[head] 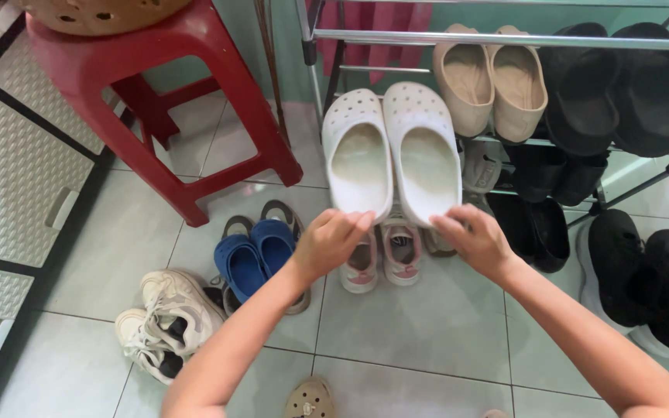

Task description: The person removes various shoes from a metal shoe rack and rearranges them on the same rack. They handle sneakers, sandals, and slippers, placing them back in different positions across the shelves.

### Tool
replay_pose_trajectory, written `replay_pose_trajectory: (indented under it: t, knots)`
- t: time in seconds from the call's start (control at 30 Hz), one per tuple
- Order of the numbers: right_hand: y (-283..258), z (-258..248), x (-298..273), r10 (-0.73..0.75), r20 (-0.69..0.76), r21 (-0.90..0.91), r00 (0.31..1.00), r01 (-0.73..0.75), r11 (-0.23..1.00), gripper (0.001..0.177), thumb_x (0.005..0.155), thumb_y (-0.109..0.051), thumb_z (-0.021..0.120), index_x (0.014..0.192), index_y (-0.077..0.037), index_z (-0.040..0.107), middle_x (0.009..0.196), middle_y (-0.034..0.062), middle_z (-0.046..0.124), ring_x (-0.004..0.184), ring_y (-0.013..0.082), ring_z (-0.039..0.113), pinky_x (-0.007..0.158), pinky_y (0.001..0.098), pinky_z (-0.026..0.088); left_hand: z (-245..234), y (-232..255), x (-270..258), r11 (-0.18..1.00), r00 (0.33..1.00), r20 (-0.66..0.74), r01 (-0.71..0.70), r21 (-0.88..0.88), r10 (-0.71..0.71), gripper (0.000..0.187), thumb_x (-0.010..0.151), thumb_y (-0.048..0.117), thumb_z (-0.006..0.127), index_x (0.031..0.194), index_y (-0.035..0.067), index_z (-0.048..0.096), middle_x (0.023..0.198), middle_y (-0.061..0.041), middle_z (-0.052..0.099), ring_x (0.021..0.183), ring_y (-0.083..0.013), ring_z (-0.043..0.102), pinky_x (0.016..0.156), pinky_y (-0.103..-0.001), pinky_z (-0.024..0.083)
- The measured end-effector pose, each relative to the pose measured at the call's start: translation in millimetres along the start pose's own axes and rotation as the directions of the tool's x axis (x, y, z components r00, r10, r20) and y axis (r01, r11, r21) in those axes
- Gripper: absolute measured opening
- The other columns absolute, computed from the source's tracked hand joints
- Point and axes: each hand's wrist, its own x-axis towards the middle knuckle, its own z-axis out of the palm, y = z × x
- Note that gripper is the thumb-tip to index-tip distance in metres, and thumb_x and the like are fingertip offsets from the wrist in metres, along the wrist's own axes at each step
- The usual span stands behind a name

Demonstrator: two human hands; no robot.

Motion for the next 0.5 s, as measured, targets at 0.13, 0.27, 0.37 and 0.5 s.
replay_pose_trajectory:
  t: [0.13, 0.27, 0.37, 0.5]
  knots:
    - [8.3, 8.6, 42.5, 0.049, -0.191, -0.072, 0.98, -0.064, 0.995, 0.039, 0.089, -0.001, 0.078, 0.123, -0.012, 0.064, 0.114, 0.0114, 0.055, 0.092, 0.0323, 0.065, 0.075, 0.0421, 0.055, 27.9, -6.7, 29.1, 0.984, 0.98, -0.086, 0.178, -0.017, -0.179, 0.036, 0.093, 0.007, 0.068, 0.128, 0.007, 0.06, 0.108, -0.006, 0.057, 0.092, -0.0238, 0.061, 0.082, -0.037, 0.051]
    - [15.8, 9.2, 82.4, 0.168, -0.259, -0.041, 0.951, -0.185, 0.982, 0.036, 0.094, -0.001, 0.077, 0.124, -0.012, 0.061, 0.119, 0.0135, 0.054, 0.096, 0.0351, 0.065, 0.078, 0.0442, 0.055, 42.2, -32.7, 54.6, 0.961, 0.943, -0.187, 0.277, -0.011, -0.274, 0.033, 0.096, 0.012, 0.069, 0.125, 0.007, 0.057, 0.107, -0.009, 0.056, 0.091, -0.027, 0.061, 0.082, -0.039, 0.05]
    - [20.4, 12.7, 108.7, 0.262, -0.238, 0.111, 0.935, -0.242, 0.964, 0.036, 0.095, 0.001, 0.075, 0.126, -0.01, 0.061, 0.12, 0.0149, 0.054, 0.092, 0.0314, 0.067, 0.078, 0.042, 0.057, 52.9, -53.5, 65.4, 0.945, 0.93, -0.188, 0.326, 0.022, -0.317, 0.032, 0.097, 0.015, 0.07, 0.124, 0.005, 0.057, 0.107, -0.01, 0.056, 0.09, -0.0269, 0.06, 0.081, -0.039, 0.049]
    - [26.0, 21.0, 134.7, 0.247, -0.261, 0.049, 0.933, -0.243, 0.969, 0.035, 0.093, 0.002, 0.074, 0.125, -0.008, 0.064, 0.119, 0.0148, 0.055, 0.097, 0.0348, 0.067, 0.08, 0.0432, 0.056, 71.4, -79.1, 70.5, 0.936, 0.938, -0.128, 0.335, 0.104, -0.322, 0.032, 0.096, 0.015, 0.067, 0.125, 0.004, 0.056, 0.109, -0.009, 0.055, 0.097, -0.0247, 0.061, 0.085, -0.038, 0.05]
